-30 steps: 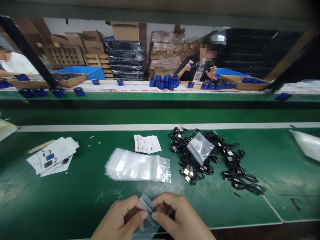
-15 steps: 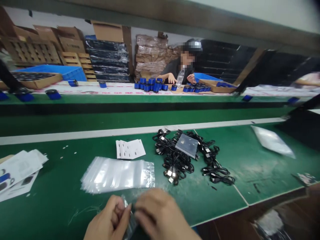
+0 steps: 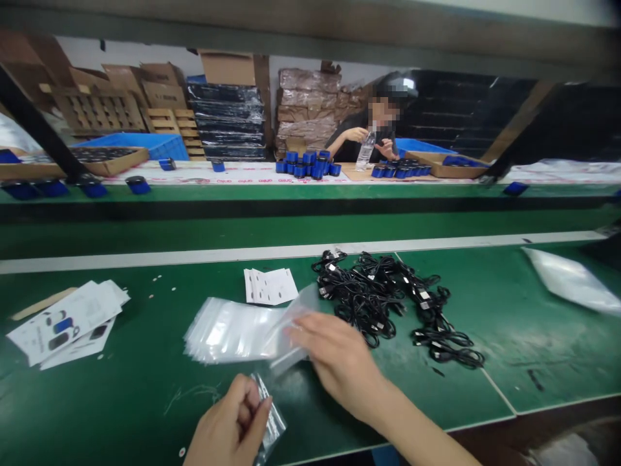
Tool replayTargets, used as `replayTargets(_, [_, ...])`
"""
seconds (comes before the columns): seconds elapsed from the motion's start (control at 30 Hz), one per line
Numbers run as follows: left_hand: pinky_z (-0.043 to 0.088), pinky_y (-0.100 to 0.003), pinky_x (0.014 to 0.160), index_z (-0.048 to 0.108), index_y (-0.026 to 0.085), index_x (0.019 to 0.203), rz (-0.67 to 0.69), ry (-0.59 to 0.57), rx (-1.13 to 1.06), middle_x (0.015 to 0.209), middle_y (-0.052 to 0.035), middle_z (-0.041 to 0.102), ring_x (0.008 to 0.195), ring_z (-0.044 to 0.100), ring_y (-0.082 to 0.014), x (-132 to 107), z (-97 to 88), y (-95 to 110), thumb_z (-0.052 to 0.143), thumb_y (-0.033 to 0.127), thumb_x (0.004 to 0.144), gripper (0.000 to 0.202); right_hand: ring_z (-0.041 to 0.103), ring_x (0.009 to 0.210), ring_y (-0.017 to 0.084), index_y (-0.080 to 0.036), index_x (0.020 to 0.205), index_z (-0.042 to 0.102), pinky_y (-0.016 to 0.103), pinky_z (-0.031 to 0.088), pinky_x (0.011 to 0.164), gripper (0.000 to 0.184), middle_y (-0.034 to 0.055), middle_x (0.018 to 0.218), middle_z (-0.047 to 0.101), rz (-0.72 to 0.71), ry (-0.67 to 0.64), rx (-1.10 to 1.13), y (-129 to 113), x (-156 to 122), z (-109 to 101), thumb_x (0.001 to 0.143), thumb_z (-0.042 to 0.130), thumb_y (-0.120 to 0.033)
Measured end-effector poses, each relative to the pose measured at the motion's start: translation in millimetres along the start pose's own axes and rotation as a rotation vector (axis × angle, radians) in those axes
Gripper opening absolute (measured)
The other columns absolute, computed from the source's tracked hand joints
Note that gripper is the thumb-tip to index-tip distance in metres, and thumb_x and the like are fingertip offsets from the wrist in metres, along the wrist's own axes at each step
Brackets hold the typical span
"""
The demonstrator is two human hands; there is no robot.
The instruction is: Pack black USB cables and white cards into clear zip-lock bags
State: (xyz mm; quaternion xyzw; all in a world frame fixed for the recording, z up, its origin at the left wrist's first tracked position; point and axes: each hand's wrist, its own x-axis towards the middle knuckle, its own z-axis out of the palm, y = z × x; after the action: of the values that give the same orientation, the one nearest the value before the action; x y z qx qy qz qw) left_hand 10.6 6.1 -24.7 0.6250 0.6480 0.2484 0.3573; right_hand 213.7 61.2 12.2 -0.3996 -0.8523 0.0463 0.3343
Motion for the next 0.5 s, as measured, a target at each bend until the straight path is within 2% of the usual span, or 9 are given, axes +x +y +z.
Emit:
replayTargets(0.07, [0.036,-0.019,0.038,0.036,0.028,0.069,0.009,-0.002,-0.018,0.050,0.0103,0.033,0.041,0.040,-0.0126,0,0.3,-1,0.041,0.043,0.085,0.023,0.050,0.126,0.021,-0.021,0.114,0.067,0.042,0.037,0.107,0.038,0.0049,0.129,0.062,-0.151,-0.267,0.050,-2,11,13,0.091,0.040,-0.008])
replayTargets(0.1, [0.036,-0.019,0.038,0.036,0.028,0.069,0.017,-0.002,-0.021,0.050,0.0104,0.032,0.041,0.039,-0.0125,0,0.2,-1,0.041,0.042,0.085,0.022,0.045,0.130,0.023,-0.018,0.115,0.066,0.045,0.030,0.111,0.036,0.0061,0.135,0.057,-0.174,-0.371,0.034,-1,16,15,0.091,0.041,-0.010])
replayTargets(0.17, [0.035,-0.019,0.039,0.035,0.028,0.069,0.035,0.002,-0.005,0.050,0.0105,0.032,0.042,0.038,-0.0127,0,-0.5,-1,0.041,0.039,0.085,0.021,0.037,0.134,0.026,-0.012,0.121,0.062,0.050,0.014,0.115,0.036,0.0104,0.141,0.050,-0.179,-0.494,-0.004,1,24,15,0.089,0.046,-0.014])
replayTargets(0.23, [0.033,-0.019,0.040,0.033,0.028,0.068,0.053,0.004,0.020,0.050,0.0105,0.032,0.042,0.040,-0.0129,0,-1.4,1,0.040,0.037,0.085,0.021,0.037,0.134,0.029,-0.008,0.125,0.058,0.051,0.005,0.115,0.041,0.0147,0.140,0.050,-0.163,-0.551,0.000,1,29,10,0.087,0.052,-0.023])
replayTargets(0.27, [0.031,-0.020,0.040,0.033,0.028,0.067,0.061,0.001,0.026,0.050,0.0104,0.034,0.042,0.040,-0.0128,0,-1.8,1,0.040,0.037,0.085,0.021,0.040,0.132,0.030,-0.007,0.128,0.055,0.051,0.004,0.115,0.046,0.0164,0.139,0.051,-0.147,-0.564,0.014,-1,31,8,0.088,0.053,-0.030])
replayTargets(0.37, [0.028,-0.021,0.040,0.034,0.028,0.066,0.074,-0.001,0.013,0.050,0.0101,0.038,0.042,0.042,-0.0122,0,-2.6,2,0.042,0.037,0.084,0.022,0.045,0.128,0.032,-0.014,0.137,0.046,0.057,0.014,0.111,0.061,0.0191,0.134,0.054,-0.087,-0.560,0.022,-9,35,9,0.091,0.049,-0.053])
replayTargets(0.43, [0.027,-0.021,0.040,0.034,0.028,0.065,0.071,0.000,0.002,0.050,0.0101,0.039,0.041,0.042,-0.0121,0,-2.5,1,0.043,0.037,0.084,0.024,0.043,0.129,0.033,-0.014,0.138,0.046,0.059,0.015,0.110,0.063,0.0201,0.134,0.053,-0.085,-0.546,0.004,-13,37,15,0.093,0.043,-0.058])
replayTargets(0.5, [0.027,-0.021,0.040,0.032,0.028,0.064,0.070,-0.002,0.000,0.049,0.0106,0.036,0.040,0.041,-0.0119,0,-2.0,-1,0.043,0.036,0.084,0.024,0.039,0.132,0.032,-0.009,0.132,0.051,0.056,0.009,0.112,0.063,0.0205,0.138,0.050,-0.134,-0.541,0.015,-14,37,23,0.094,0.040,-0.058])
